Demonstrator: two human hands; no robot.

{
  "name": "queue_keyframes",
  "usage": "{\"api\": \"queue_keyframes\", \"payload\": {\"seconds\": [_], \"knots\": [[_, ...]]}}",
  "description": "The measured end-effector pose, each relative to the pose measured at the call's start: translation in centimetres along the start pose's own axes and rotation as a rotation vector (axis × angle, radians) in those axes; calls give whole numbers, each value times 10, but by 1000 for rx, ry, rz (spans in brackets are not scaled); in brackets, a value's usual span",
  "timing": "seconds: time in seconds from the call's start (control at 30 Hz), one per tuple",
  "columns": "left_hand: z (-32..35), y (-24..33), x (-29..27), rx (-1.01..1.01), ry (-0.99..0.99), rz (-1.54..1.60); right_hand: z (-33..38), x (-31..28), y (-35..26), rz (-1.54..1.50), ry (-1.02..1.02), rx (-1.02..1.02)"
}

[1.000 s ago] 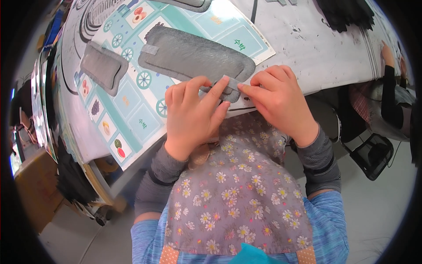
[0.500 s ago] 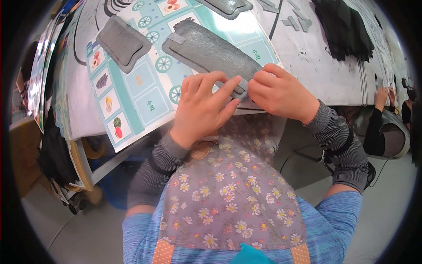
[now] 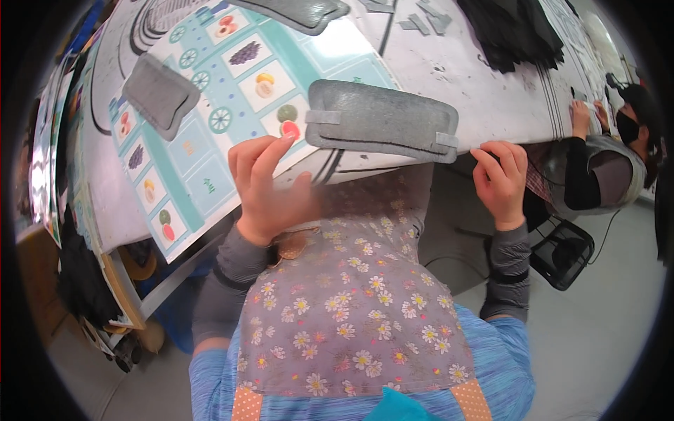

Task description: Applying small strips of adhesive tape to the edges of gray felt shoe components using a template sheet.

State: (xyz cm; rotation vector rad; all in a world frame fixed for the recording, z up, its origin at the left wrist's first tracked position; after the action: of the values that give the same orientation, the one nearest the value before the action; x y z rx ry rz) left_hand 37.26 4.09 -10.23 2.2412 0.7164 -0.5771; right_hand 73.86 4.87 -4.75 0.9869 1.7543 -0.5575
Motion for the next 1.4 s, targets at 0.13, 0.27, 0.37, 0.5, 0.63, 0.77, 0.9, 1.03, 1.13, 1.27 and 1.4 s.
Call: {"api": "queue_keyframes", "payload": {"seconds": [0.13, 0.27, 0.37, 0.5, 0.63, 0.77, 0.9, 1.03, 1.13, 1.27, 1.4], "knots": [[-2, 0, 2, 60, -35, -26, 43, 40, -25, -792, 142, 953], [-4, 1, 3, 42, -49, -5, 45, 57, -33, -1469, -46, 1331], [-4, 2, 2, 48, -68, -6, 32, 59, -37, -1733, 35, 1378], [-3, 0, 2, 23, -50, 29, 25, 57, -42, -1818, 86, 1490], [-1, -2, 3, 13, -27, 60, 30, 50, -42, -1769, 70, 1477], [-1, -1, 3, 19, -51, 74, 23, 38, -31, -1433, -30, 1282], [-3, 1, 4, 43, -78, 60, 13, 28, -9, -1452, -225, 1297], [-3, 1, 3, 21, -67, 53, 9, 29, 2, -1308, -284, 1243], [-3, 1, 2, 5, -75, 56, 8, 29, 10, -1199, -238, 1197], [-3, 1, 3, 17, -75, 75, 5, 25, 35, -893, -81, 1101], [-5, 4, 4, 21, -91, 68, 6, 29, 70, -975, 39, 1209]]}}
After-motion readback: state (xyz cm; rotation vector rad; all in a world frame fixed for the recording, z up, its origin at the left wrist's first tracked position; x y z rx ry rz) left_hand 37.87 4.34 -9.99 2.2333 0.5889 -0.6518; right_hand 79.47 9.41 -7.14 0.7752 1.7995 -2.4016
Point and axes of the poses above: each hand's wrist, its own z-axis away from the middle knuckle, its own x-axis out of the palm, y = z × x, the point moved 1 cm from there along -z, towards the middle knuckle, and after that the axes turned 5 degrees about -y, right-handed, at the moved point
